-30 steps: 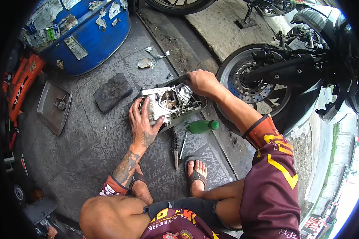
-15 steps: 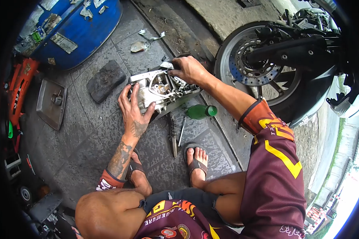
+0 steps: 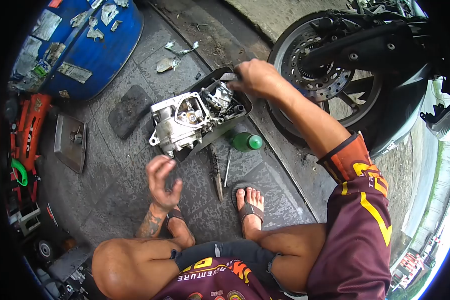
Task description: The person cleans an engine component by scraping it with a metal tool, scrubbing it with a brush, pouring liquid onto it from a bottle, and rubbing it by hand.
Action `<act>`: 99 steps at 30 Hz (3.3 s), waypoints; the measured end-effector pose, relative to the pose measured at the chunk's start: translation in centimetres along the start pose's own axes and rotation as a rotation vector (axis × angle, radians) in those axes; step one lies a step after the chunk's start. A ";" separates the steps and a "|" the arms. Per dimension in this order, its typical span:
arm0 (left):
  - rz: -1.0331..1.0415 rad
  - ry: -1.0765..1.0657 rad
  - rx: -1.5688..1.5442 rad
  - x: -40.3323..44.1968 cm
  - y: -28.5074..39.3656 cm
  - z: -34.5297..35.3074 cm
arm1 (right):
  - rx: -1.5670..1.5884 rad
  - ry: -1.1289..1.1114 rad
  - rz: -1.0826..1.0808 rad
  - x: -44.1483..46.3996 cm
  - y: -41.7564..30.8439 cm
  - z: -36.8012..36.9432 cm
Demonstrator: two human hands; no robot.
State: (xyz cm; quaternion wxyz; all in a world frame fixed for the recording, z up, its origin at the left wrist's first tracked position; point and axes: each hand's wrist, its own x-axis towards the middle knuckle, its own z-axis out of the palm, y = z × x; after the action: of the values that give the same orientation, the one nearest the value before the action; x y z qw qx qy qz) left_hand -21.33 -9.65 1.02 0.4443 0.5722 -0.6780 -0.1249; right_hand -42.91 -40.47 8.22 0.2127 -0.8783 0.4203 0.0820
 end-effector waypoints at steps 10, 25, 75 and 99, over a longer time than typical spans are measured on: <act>-0.325 -0.560 -0.221 -4.2 0.8 5.7 | 0.158 0.160 0.098 -1.7 -0.1 1.8; -0.336 -0.706 -0.459 -4.4 -0.6 2.6 | 0.716 0.474 -0.204 -6.0 -9.4 -4.0; -1.462 0.045 -1.608 19.8 2.8 3.3 | 0.624 -0.212 0.349 -15.3 -7.3 -0.7; -1.593 -0.054 -1.090 19.3 4.5 6.4 | 0.396 -0.800 0.388 -15.0 -9.8 -12.8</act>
State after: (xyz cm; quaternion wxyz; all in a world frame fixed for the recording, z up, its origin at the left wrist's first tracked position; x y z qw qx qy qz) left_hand -28.16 -27.47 9.26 0.4183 0.5764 0.0501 -0.7002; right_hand -45.29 -30.15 27.47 0.5013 -0.6261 0.4690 0.3698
